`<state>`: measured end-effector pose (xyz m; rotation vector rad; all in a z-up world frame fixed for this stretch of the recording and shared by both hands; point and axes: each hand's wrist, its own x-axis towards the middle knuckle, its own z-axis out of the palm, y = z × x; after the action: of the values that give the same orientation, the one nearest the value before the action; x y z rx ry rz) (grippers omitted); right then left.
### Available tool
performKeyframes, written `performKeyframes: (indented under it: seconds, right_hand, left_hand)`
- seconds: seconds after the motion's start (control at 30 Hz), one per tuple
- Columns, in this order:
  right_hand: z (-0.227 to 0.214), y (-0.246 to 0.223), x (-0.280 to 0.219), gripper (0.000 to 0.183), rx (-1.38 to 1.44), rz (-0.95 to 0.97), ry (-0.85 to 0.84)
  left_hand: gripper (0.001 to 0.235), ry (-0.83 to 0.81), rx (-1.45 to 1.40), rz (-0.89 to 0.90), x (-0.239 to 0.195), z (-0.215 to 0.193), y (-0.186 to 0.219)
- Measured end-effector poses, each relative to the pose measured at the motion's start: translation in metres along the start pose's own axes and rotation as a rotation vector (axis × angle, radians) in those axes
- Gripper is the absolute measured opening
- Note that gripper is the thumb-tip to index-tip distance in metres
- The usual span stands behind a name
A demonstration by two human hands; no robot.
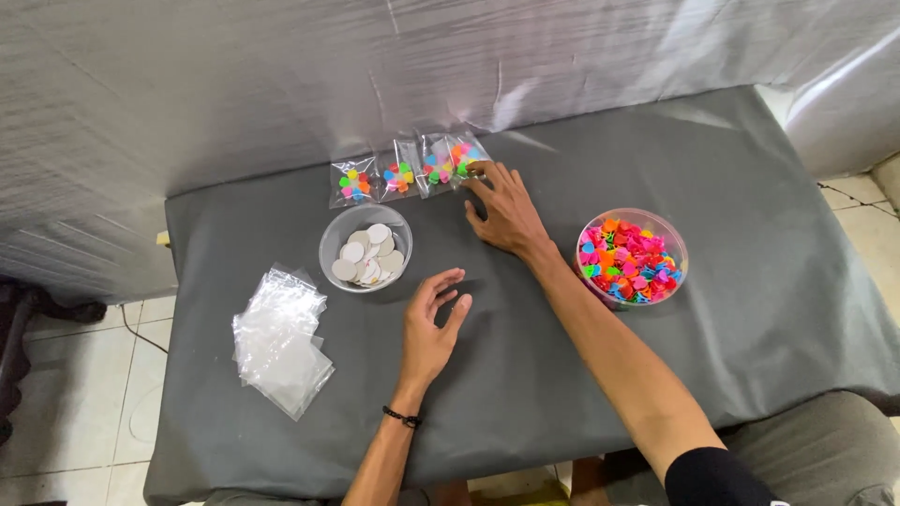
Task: Picking up small star-shaped plastic pieces, arranging them into patterns, and placing them into small plastic bags for packaging.
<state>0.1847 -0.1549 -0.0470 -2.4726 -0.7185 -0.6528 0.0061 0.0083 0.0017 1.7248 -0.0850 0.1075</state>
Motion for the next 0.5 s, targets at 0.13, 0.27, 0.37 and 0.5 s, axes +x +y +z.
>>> performKeyframes:
  seconds: [0.13,0.27,0.37,0.5]
  right_hand:
    - [-0.005,-0.002,0.002,0.023,-0.075,-0.041,0.029]
    - [-0.008,-0.005,0.004,0.028,-0.155,0.01,-0.044]
    - [-0.014,-0.011,0.005,0.034,-0.1,0.044,-0.059]
    - [-0.006,-0.004,0.002,0.029,-0.161,0.053,0.023]
  left_hand:
    - [0.037,-0.014,0.026,0.008,0.0,0.0,0.005]
    - [0.036,-0.023,0.046,0.015,0.001,0.0,0.007]
    - [0.033,-0.024,0.043,0.023,-0.001,0.0,0.006]
    - [0.032,-0.022,0.06,0.033,-0.002,0.001,0.003]
